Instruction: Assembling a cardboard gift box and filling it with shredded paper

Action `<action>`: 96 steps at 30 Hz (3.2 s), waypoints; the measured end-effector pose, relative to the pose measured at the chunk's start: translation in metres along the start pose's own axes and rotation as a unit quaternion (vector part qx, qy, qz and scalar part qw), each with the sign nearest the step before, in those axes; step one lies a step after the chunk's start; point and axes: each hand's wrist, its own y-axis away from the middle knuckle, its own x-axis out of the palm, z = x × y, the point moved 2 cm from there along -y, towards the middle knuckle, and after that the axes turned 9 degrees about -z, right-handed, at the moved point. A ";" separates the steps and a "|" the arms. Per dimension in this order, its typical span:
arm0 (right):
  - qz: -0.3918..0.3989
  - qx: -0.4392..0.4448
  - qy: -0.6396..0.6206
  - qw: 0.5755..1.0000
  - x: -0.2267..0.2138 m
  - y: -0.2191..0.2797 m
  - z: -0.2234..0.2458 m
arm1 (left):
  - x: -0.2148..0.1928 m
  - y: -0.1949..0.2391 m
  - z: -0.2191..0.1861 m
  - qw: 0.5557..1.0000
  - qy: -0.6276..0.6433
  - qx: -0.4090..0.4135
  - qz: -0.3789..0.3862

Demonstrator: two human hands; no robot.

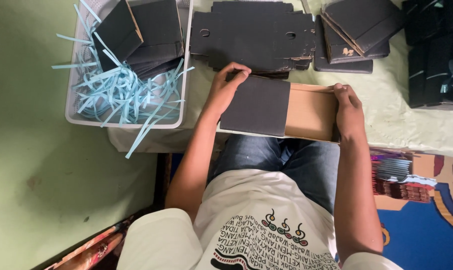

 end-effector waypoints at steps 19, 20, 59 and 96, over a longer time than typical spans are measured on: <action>-0.021 0.082 -0.030 0.996 0.010 0.025 0.013 | 0.007 0.002 -0.002 0.999 -0.003 -0.042 -0.005; -0.033 0.087 -0.041 0.995 0.011 0.021 0.008 | 0.007 0.003 -0.003 0.999 0.005 -0.046 -0.013; -0.119 0.191 -0.543 0.809 0.104 0.044 0.060 | -0.041 -0.024 0.018 0.988 0.152 -0.037 -0.020; 0.173 -0.509 0.011 0.843 0.310 0.175 0.174 | -0.284 -0.034 0.088 0.798 -0.489 0.331 -0.120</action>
